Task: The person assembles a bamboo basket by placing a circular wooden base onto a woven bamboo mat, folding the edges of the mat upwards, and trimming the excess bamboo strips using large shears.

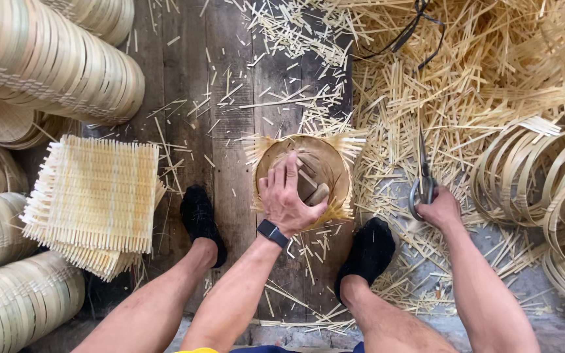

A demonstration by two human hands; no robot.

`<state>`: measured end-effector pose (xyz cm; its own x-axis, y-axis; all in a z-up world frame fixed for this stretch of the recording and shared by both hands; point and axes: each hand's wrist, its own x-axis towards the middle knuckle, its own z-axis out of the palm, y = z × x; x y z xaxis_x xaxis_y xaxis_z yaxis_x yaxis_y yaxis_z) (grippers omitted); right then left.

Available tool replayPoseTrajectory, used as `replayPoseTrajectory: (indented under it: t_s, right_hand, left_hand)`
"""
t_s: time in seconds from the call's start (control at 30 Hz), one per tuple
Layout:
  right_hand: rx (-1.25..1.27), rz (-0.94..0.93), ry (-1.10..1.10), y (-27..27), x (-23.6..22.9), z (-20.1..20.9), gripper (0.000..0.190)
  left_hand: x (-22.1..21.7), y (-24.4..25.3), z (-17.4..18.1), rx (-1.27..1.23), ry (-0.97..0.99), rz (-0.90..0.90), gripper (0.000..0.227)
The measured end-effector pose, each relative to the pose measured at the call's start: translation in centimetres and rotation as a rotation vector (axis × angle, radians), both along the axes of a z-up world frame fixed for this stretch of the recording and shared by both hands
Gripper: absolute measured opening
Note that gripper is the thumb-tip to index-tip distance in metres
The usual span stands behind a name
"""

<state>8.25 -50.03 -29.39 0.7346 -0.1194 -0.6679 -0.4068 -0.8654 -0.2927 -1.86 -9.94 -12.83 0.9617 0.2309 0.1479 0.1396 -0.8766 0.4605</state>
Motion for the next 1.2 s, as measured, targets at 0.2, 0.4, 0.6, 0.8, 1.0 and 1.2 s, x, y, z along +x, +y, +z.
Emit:
replayPoseTrajectory:
  t_s: [0.2, 0.4, 0.6, 0.8, 1.0, 1.2]
  right_hand:
    - [0.244, -0.067, 0.094, 1.1, -3.8, 3.8, 0.061]
    - [0.06, 0.268, -0.182, 7.3, -4.0, 12.2, 0.062]
    - [-0.141, 0.716, -0.461, 12.1, -0.7, 12.9, 0.07]
    - [-0.312, 0.818, -0.268, 11.7, -0.3, 9.9, 0.044]
    - [-0.358, 0.882, -0.538, 12.5, 0.9, 10.7, 0.054]
    - [-0.341, 0.903, -0.42, 11.8, 1.5, 7.7, 0.041]
  left_hand:
    - [0.6, 1.0, -2.0, -0.011, 0.22, -0.2, 0.112]
    - [1.0, 0.9, -1.6, 0.099, 0.477, -0.178, 0.126]
    - [-0.3, -2.5, -3.6, -0.098, 0.369, 0.035, 0.125]
    - [0.0, -2.4, -3.1, -0.08, 0.383, -0.055, 0.127]
    - [0.0, -2.1, -3.0, -0.072, 0.375, -0.128, 0.126]
    - [0.3, -0.5, -2.5, -0.048, 0.336, -0.254, 0.122]
